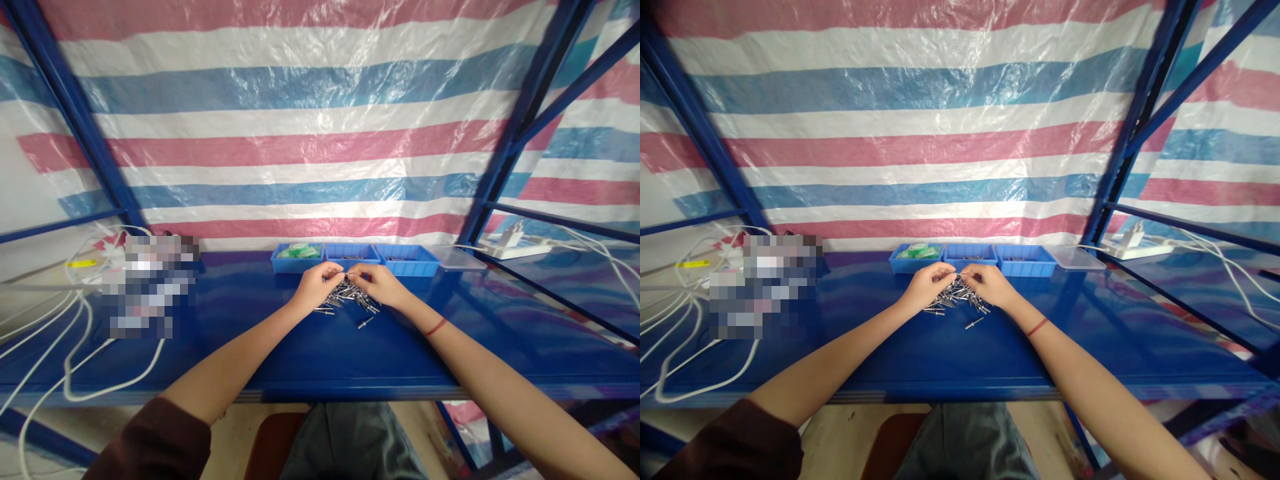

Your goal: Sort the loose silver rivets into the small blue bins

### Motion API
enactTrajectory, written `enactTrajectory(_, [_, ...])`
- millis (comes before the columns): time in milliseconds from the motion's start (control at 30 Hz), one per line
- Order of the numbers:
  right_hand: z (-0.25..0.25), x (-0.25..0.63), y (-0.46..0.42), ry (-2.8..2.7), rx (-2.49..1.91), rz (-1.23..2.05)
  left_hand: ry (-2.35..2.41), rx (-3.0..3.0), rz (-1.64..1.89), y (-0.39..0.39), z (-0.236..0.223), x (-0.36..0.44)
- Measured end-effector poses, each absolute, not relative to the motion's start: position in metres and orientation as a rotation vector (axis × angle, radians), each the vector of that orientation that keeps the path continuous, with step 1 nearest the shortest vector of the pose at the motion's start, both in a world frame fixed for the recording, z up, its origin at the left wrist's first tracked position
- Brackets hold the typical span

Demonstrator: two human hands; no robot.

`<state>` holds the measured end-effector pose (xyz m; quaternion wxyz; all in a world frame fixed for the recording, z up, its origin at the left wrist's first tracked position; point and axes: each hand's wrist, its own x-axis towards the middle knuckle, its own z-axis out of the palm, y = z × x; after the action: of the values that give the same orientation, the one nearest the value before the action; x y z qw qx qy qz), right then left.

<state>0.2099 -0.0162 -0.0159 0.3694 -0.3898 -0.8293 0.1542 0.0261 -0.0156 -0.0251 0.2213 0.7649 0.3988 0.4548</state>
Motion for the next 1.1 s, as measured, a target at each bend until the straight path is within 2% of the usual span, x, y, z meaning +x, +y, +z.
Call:
enactTrajectory(233, [-0.021, 0.208, -0.012, -2.048, -0.953, 0.584, 0.950, 1.886, 1.384, -0.008, -0.030, 0.027])
enactTrajectory(500, [-0.023, 0.205, -0.011, -1.981, -0.973, 0.617, 0.906, 1.830, 1.389, -0.010, -0.027, 0.026])
enactTrajectory(700, [-0.016, 0.201, -0.020, -1.874, -0.968, 0.454, 0.950, 1.887, 1.370, -0.006, -0.029, 0.025])
enactTrajectory(900, [-0.008, 0.204, -0.024, -1.913, -1.041, 0.294, 1.020, 2.019, 1.192, -0.006, -0.031, 0.023])
enactTrajectory(1100, [0.001, 0.241, -0.005, -1.595, -1.224, 0.030, 0.983, 2.538, 0.985, -0.016, -0.018, 0.016])
